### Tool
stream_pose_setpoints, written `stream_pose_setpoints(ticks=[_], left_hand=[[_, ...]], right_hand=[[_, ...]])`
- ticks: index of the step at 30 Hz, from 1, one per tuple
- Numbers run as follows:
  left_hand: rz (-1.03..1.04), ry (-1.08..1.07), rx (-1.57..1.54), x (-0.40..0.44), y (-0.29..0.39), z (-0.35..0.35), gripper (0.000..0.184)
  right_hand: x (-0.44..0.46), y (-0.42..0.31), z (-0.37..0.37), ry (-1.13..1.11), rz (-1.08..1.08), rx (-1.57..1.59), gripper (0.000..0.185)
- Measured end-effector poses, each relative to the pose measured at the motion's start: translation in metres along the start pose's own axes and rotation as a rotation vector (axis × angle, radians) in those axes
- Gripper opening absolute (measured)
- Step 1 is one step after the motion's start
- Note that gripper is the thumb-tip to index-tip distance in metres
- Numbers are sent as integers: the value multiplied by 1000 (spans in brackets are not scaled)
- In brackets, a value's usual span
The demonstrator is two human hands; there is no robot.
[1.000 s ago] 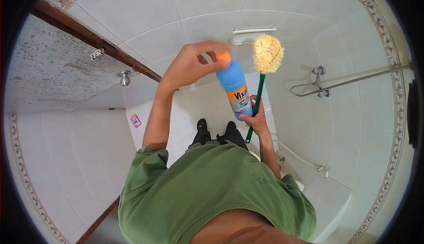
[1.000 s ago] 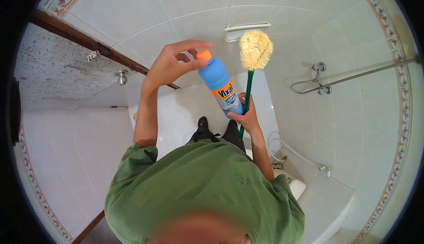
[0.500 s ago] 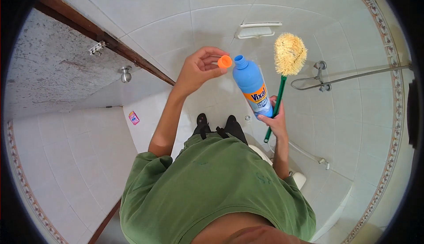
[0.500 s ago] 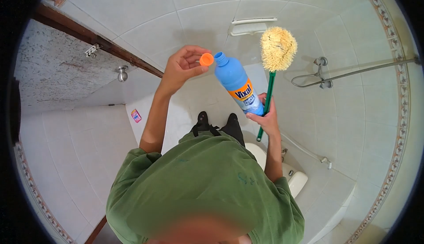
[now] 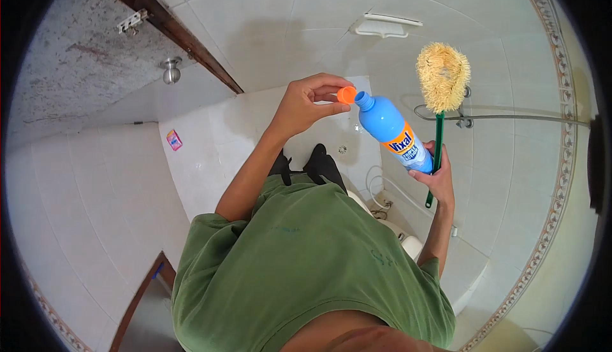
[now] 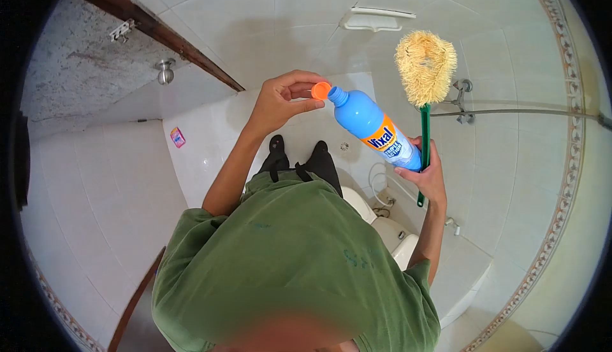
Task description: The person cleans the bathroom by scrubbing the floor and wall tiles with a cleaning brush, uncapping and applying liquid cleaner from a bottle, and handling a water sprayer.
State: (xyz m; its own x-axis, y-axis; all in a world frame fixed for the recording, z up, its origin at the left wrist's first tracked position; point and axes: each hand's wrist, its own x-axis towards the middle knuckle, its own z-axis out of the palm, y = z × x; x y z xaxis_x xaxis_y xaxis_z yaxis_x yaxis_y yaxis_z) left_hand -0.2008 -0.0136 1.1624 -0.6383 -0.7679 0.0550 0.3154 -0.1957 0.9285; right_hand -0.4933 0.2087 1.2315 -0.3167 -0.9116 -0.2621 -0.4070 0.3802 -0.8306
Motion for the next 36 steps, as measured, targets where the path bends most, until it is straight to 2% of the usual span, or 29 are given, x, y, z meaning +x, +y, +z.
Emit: stream_pose_setpoints(ticks=[11, 19, 22, 25, 36], left_hand=[[22, 44, 118, -14, 2, 1, 37], [-31, 34, 52, -18, -8, 3, 36], [-28, 33, 42, -19, -7, 3, 35], [-18, 33, 45, -19, -8, 3, 35], [20, 42, 107, -22, -15, 1, 34]], right_hand=[[1, -20, -20, -44, -2, -111, 65], [2, -36, -28, -68, -15, -192, 66], [3, -33, -32, -76, -1, -216, 72], [1, -38, -29, -57, -9, -192, 66], [0, -50, -30, -76, 3, -187, 66]])
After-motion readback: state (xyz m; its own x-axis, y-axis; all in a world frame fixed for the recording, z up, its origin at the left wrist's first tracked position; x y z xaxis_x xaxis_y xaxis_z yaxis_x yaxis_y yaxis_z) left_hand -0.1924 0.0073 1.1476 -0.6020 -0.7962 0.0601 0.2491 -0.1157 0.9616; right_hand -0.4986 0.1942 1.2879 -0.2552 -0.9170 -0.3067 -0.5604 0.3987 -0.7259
